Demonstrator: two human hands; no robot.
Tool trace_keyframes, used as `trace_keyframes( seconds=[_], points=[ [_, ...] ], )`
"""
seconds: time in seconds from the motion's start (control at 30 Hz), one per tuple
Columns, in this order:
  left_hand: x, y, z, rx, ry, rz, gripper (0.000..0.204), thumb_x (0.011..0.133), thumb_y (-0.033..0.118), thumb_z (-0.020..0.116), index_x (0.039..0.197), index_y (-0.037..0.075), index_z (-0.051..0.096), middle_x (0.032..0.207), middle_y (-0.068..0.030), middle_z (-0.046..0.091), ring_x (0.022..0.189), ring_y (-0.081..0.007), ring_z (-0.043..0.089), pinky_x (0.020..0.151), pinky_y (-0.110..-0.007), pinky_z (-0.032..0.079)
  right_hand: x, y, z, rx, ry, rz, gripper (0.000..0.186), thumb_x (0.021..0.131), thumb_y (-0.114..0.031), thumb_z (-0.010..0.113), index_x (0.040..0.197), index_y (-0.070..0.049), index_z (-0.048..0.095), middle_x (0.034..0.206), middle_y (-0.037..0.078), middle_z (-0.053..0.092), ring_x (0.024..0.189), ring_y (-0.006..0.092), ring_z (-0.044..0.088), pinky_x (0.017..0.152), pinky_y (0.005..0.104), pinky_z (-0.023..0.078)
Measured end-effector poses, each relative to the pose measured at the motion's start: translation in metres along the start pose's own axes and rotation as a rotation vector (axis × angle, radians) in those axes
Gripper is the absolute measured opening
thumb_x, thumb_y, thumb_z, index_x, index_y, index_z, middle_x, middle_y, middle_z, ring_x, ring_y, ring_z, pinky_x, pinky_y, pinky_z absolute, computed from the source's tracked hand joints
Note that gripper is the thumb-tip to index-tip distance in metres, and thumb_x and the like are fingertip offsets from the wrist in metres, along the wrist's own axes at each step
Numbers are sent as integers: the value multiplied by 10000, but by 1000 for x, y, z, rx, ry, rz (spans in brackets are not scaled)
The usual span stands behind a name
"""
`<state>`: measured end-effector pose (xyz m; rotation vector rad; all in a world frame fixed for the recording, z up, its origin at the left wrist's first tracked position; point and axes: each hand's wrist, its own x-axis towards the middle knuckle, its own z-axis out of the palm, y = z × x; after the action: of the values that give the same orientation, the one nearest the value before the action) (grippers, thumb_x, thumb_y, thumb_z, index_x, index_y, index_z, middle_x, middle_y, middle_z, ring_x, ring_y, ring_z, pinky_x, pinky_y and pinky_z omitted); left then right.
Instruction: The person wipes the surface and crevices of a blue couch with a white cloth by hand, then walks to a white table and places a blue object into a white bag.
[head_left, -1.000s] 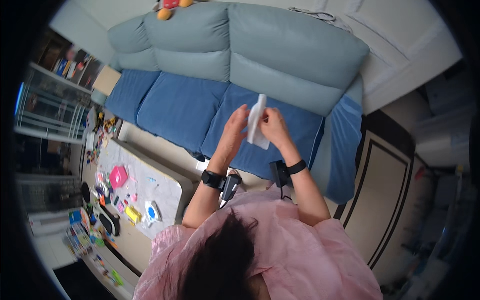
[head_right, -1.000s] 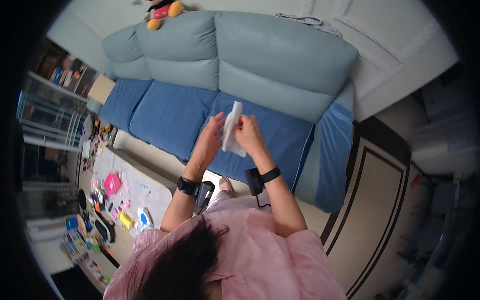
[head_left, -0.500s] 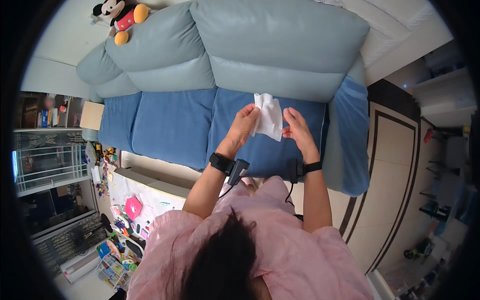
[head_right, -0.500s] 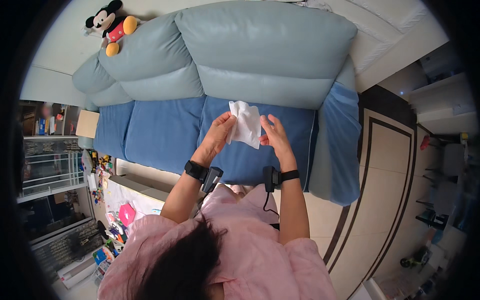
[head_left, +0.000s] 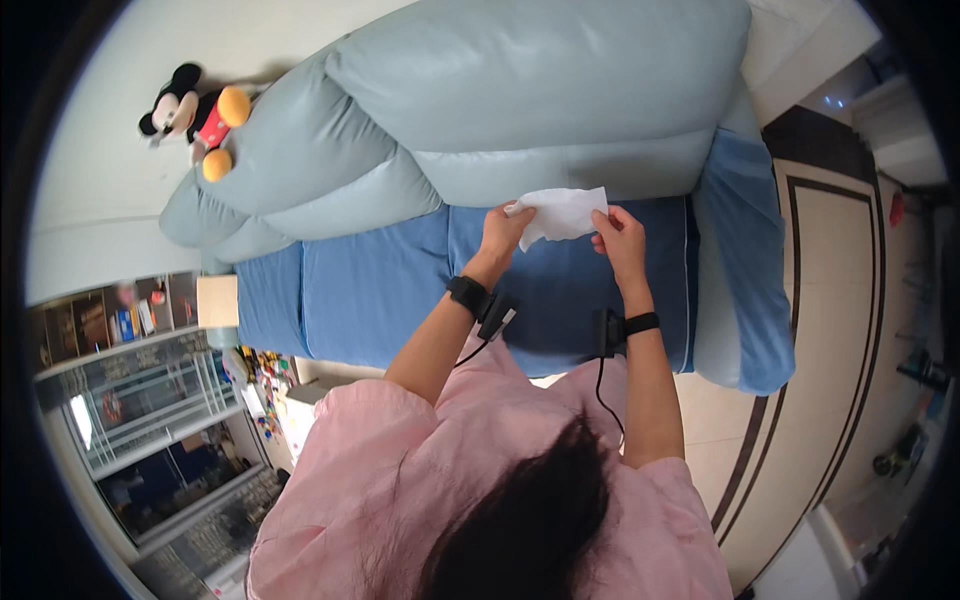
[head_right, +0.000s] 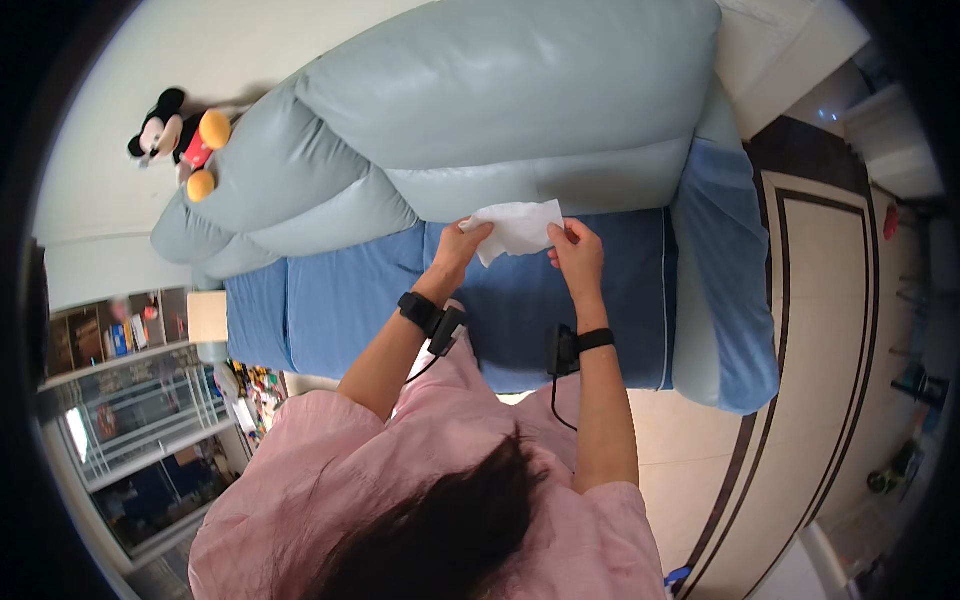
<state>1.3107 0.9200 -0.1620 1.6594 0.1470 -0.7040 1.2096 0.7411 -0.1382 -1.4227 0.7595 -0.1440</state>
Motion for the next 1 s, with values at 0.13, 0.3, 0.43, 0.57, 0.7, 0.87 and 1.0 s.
trace_keyframes(
  seconds=[0.13, 0.3, 0.43, 0.57, 0.7, 0.87, 1.0],
  points=[
    [68, 4, -1, 124, 83, -9, 322, 848, 183, 689, 1068, -50, 657, 930, -95, 685, 801, -160, 631, 699, -302, 501, 43, 25, 31, 59, 153, -40, 243, 898, -212, 641, 971, 17, 676, 753, 51, 636, 619, 98, 615, 531, 235, 533],
    [140, -11, -17, 119, 57, -111, 254, 892, 233, 637, 948, -15, 651, 798, -74, 680, 634, -138, 627, 514, -303, 493, 104, 65, 85, 152, 245, 86, 286, 913, -207, 636, 1055, 41, 635, 827, 71, 627, 717, 117, 628, 585, 246, 569],
    [182, -37, -48, -40, 24, -177, 217, 901, 223, 612, 932, 8, 605, 720, -81, 641, 530, -143, 612, 451, -262, 487, 140, 107, 152, 381, 491, 24, 409, 887, -125, 654, 1218, 35, 475, 863, 109, 597, 739, 174, 647, 596, 285, 573],
    [184, -43, -77, 87, 1, 57, 212, 892, 161, 588, 930, -46, 619, 693, -100, 653, 493, -148, 613, 422, -257, 492, 138, 121, 221, 440, 396, -2, 447, 873, -89, 659, 1206, 19, 381, 911, 130, 588, 767, 183, 637, 602, 288, 550],
    [192, -52, -125, 216, 61, 61, 245, 890, 186, 623, 903, -59, 633, 659, -94, 642, 461, -133, 594, 390, -240, 466, 154, 114, 255, 286, 340, -65, 182, 871, -75, 627, 996, 38, 556, 809, 109, 640, 709, 163, 635, 629, 302, 515],
    [174, -31, -113, 192, 50, -105, 315, 910, 267, 634, 929, -47, 632, 653, -86, 634, 500, -133, 621, 395, -229, 473, 167, 118, 235, 60, 290, -29, 112, 856, -60, 613, 888, 46, 629, 781, 129, 667, 721, 245, 648, 689, 353, 506],
    [193, -54, -78, 97, -36, 135, 286, 941, 211, 578, 1049, -53, 598, 758, -118, 666, 583, -189, 675, 424, -259, 512, 166, 119, 222, 20, 410, -66, 147, 856, -62, 607, 949, 49, 628, 848, 159, 683, 778, 325, 643, 758, 397, 495]
  ],
)
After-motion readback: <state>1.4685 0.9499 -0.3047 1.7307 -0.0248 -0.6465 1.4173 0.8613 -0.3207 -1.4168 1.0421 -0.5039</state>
